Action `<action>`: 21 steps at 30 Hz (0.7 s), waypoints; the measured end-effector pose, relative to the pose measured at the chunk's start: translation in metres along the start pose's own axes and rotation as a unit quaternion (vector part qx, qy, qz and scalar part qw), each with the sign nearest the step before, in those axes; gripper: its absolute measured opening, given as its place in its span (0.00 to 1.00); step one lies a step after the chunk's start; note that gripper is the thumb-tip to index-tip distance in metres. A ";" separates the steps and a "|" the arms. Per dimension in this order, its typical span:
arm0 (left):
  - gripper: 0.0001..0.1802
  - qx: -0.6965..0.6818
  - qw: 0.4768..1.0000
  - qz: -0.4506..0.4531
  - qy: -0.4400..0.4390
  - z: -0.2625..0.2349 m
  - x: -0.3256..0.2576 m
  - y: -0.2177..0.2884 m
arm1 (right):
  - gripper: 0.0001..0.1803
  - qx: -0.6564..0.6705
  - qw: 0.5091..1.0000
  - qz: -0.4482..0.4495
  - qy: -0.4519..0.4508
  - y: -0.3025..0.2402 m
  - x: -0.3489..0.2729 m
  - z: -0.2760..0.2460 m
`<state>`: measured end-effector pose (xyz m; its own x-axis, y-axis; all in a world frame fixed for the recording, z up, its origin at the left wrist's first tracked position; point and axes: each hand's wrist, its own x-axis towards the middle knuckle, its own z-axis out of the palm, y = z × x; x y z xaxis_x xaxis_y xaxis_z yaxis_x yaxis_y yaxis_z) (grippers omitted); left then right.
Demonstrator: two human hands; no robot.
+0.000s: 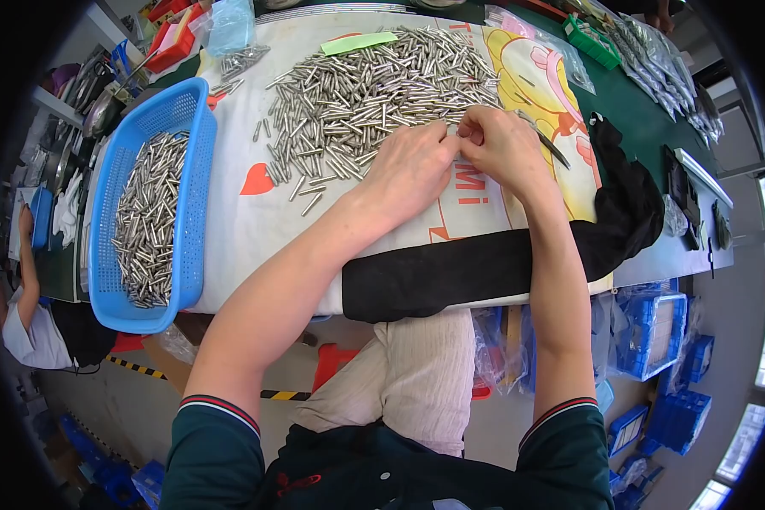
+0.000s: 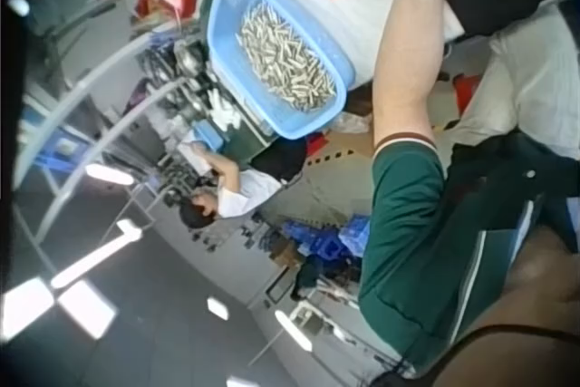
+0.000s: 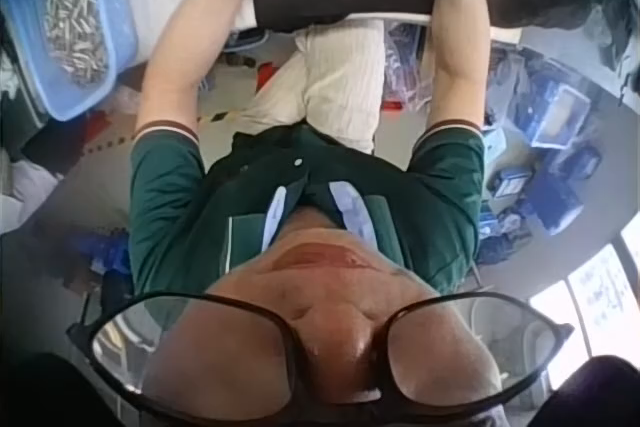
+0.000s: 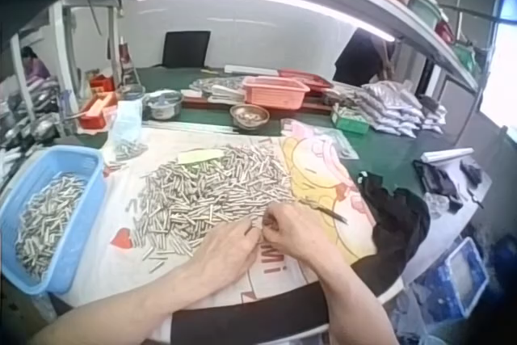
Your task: Sorting and inspecting small cylindrical metal pins at a manufacturing workstation.
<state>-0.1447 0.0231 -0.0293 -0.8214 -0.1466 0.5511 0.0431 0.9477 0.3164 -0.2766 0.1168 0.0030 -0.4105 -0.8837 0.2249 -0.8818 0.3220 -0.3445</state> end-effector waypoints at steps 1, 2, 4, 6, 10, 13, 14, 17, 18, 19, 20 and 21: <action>0.05 0.000 1.000 -0.001 -0.001 0.000 0.000 0.000 | 0.06 0.000 1.000 0.000 0.001 0.000 0.000 0.000; 0.05 -0.001 1.000 0.000 -0.001 0.000 0.000 0.000 | 0.06 -0.002 1.000 0.000 0.001 0.000 0.000 0.000; 0.05 -0.003 1.000 -0.002 -0.002 0.001 0.000 0.000 | 0.06 -0.003 1.000 0.000 0.001 0.000 0.000 0.001; 0.05 -0.002 1.000 -0.003 -0.002 0.001 -0.001 0.000 | 0.07 -0.012 1.000 0.006 -0.001 0.000 0.000 0.004; 0.05 -0.002 1.000 -0.003 -0.003 0.000 0.000 0.001 | 0.07 -0.045 0.999 0.001 0.012 0.000 0.000 0.006; 0.05 0.000 1.000 -0.002 0.001 0.001 0.000 0.001 | 0.08 -0.050 0.999 -0.002 0.022 0.000 0.000 0.007; 0.05 0.000 1.000 -0.003 0.001 0.001 0.000 0.000 | 0.07 -0.047 0.999 0.003 0.019 -0.002 0.000 0.006; 0.05 -0.002 1.000 0.002 0.003 0.001 0.000 0.001 | 0.07 -0.046 0.999 0.006 0.016 -0.002 0.000 0.006; 0.05 -0.001 1.000 0.001 0.003 0.001 0.000 0.001 | 0.07 -0.047 0.999 0.004 0.016 -0.001 0.000 0.006; 0.05 0.001 1.000 0.001 0.004 0.001 0.000 0.001 | 0.07 -0.047 0.999 0.005 0.016 -0.001 0.000 0.006; 0.05 0.001 1.000 0.001 0.004 0.001 0.000 0.001 | 0.07 -0.042 0.999 0.004 0.014 -0.001 0.000 0.005; 0.05 0.002 1.000 0.002 0.006 0.001 0.000 0.001 | 0.08 -0.037 0.999 0.004 0.012 -0.001 0.000 0.005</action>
<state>-0.1453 0.0239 -0.0295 -0.8148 -0.1454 0.5612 0.0450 0.9493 0.3112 -0.2743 0.1153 -0.0011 -0.4222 -0.8730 0.2444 -0.8929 0.3538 -0.2786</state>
